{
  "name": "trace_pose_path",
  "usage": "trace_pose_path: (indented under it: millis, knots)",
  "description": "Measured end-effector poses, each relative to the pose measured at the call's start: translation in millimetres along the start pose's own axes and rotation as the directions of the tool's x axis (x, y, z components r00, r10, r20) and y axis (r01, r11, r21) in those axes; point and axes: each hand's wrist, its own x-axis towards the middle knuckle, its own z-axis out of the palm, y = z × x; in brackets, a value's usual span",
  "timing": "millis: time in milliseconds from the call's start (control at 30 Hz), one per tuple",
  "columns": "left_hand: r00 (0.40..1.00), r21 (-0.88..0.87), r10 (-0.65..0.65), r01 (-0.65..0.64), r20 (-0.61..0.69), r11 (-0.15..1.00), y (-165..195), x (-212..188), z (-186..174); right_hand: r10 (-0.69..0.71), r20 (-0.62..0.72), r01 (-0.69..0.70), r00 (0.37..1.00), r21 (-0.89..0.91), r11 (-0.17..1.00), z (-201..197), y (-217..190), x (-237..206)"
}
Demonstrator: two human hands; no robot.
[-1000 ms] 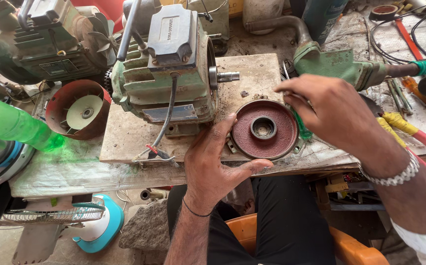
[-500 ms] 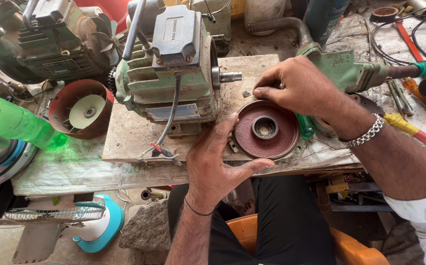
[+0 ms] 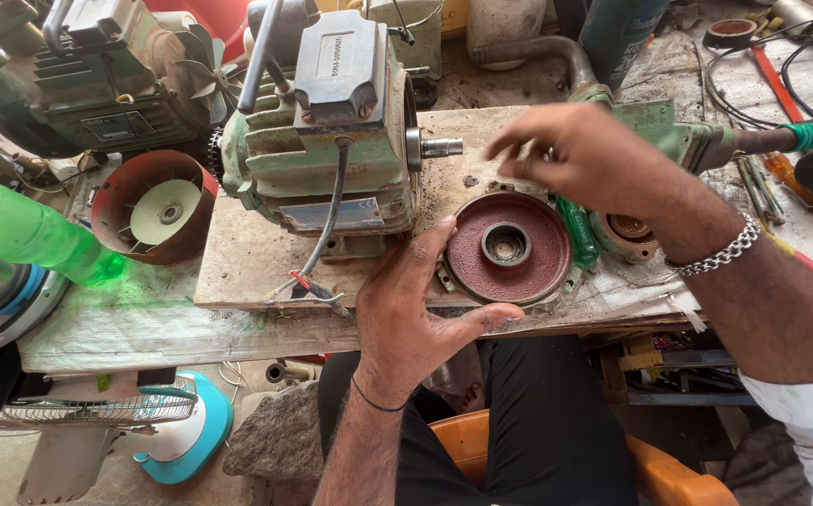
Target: The person disassembles a small green electric motor, removes the rotor and stator, and uses a hammer to tap the housing. They then reassemble the motor by inserting the rotor back into the stator and securing the end cap with the hammer.
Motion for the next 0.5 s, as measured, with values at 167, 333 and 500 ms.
trace_pose_path:
  millis: [167,333,500]
  knots:
    - [1.000,-0.010,-0.013,0.013,0.002,1.000,1,0,0,0.049,0.066,-0.045,0.997,-0.062,0.997,5,-5,2]
    - [1.000,-0.016,-0.007,0.007,0.002,1.000,0,0,-1,0.084,0.007,-0.082,0.996,-0.113,0.990,4,-12,-1]
    - [1.000,-0.020,-0.008,0.008,0.012,1.000,0,0,0,0.066,-0.033,-0.071,0.997,-0.202,0.977,9,-18,-7]
